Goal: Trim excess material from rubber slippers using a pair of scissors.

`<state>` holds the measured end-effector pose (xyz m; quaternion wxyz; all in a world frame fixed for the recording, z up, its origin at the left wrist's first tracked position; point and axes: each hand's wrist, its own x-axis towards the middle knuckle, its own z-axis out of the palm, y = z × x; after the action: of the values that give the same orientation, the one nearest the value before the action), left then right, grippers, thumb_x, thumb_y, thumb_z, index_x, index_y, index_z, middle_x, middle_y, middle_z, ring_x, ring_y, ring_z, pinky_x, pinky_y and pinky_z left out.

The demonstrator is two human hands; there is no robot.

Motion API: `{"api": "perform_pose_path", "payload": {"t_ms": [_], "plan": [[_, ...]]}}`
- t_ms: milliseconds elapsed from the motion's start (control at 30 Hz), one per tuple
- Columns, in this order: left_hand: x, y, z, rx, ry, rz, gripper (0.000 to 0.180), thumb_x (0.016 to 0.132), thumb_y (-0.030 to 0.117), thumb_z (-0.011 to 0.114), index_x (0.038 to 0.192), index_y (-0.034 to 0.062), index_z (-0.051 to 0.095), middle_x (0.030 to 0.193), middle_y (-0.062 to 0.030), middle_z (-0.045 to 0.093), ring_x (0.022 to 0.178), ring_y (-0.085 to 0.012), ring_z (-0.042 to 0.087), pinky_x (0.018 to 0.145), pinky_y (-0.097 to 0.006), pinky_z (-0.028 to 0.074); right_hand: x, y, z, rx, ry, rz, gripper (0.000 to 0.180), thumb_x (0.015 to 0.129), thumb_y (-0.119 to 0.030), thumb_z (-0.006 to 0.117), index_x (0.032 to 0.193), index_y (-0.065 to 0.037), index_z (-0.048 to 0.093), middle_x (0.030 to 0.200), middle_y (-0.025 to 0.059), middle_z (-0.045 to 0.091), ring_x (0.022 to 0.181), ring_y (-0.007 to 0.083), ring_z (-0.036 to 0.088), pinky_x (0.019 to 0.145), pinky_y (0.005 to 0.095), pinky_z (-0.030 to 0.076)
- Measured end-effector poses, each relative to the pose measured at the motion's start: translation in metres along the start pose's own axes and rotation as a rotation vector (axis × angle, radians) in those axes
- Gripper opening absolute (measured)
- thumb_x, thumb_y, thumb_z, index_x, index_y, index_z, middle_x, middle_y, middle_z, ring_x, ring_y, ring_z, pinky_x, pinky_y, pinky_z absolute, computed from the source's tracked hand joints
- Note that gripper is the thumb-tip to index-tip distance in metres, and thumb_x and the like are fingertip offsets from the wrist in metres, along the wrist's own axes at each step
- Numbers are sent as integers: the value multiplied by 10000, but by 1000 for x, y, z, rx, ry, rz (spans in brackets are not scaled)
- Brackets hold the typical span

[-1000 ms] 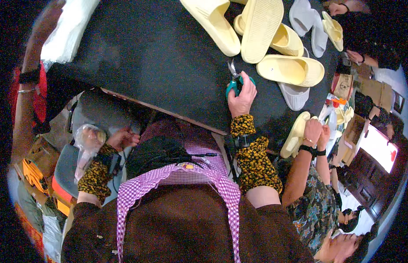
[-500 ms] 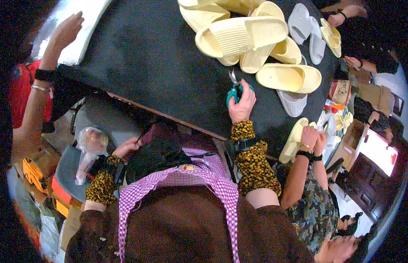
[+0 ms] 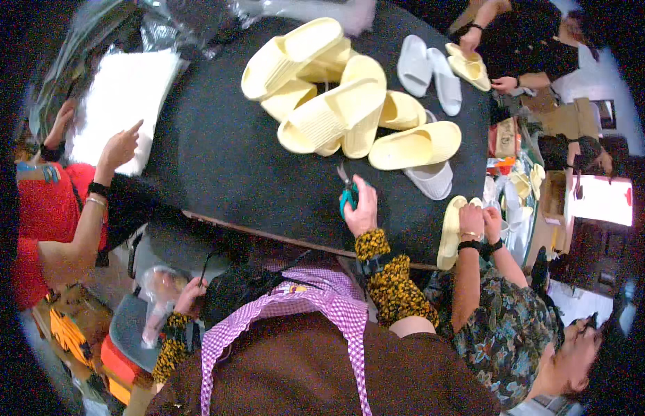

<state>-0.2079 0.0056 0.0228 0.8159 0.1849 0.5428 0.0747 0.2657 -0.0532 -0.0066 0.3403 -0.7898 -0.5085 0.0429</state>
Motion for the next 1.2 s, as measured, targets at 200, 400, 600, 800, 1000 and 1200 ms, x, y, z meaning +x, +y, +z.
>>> {"api": "perform_pose_path", "payload": {"t_ms": [200,400,600,800,1000,1200], "plan": [[-29,32,-18,588,-10,432,263,705,59,532,964,91,496,857,-6,489,762,-127,474,653,-269,413,-39,-57,-26,410,-168,325,497,751,-104,686,1197,-28,480,965,125,589,870,195,592,778,308,472],[-29,52,-20,61,-41,337,299,690,-28,489,975,62,496,924,-14,532,872,-148,507,874,-287,389,-28,-111,-16,751,-676,226,469,802,-153,675,1210,-56,465,923,80,598,863,124,566,810,280,456],[-41,74,20,5,-4,445,234,688,-9,479,905,74,498,850,-8,525,818,-131,501,788,-240,395,-1,-122,-6,1142,-854,538,441,869,-146,593,1241,-16,394,938,94,599,839,150,596,727,279,492],[-26,92,24,116,-127,467,315,714,-34,462,1017,47,495,947,13,527,939,-125,519,917,-276,375,-5,-128,-20,574,-966,115,479,817,-318,647,1160,-25,486,998,186,620,922,279,610,784,366,471],[-7,113,51,262,-120,558,258,681,35,492,937,67,506,846,18,497,840,-94,474,785,-212,352,-3,-113,-30,548,-893,89,442,818,-297,640,1130,-13,506,964,198,631,894,268,623,778,358,474],[2,118,78,292,-139,544,320,686,45,489,1005,34,510,875,-4,520,858,-99,483,814,-215,357,17,-102,-43,499,-908,84,470,817,-295,640,1150,-1,485,972,225,625,899,308,624,779,367,472]]}}
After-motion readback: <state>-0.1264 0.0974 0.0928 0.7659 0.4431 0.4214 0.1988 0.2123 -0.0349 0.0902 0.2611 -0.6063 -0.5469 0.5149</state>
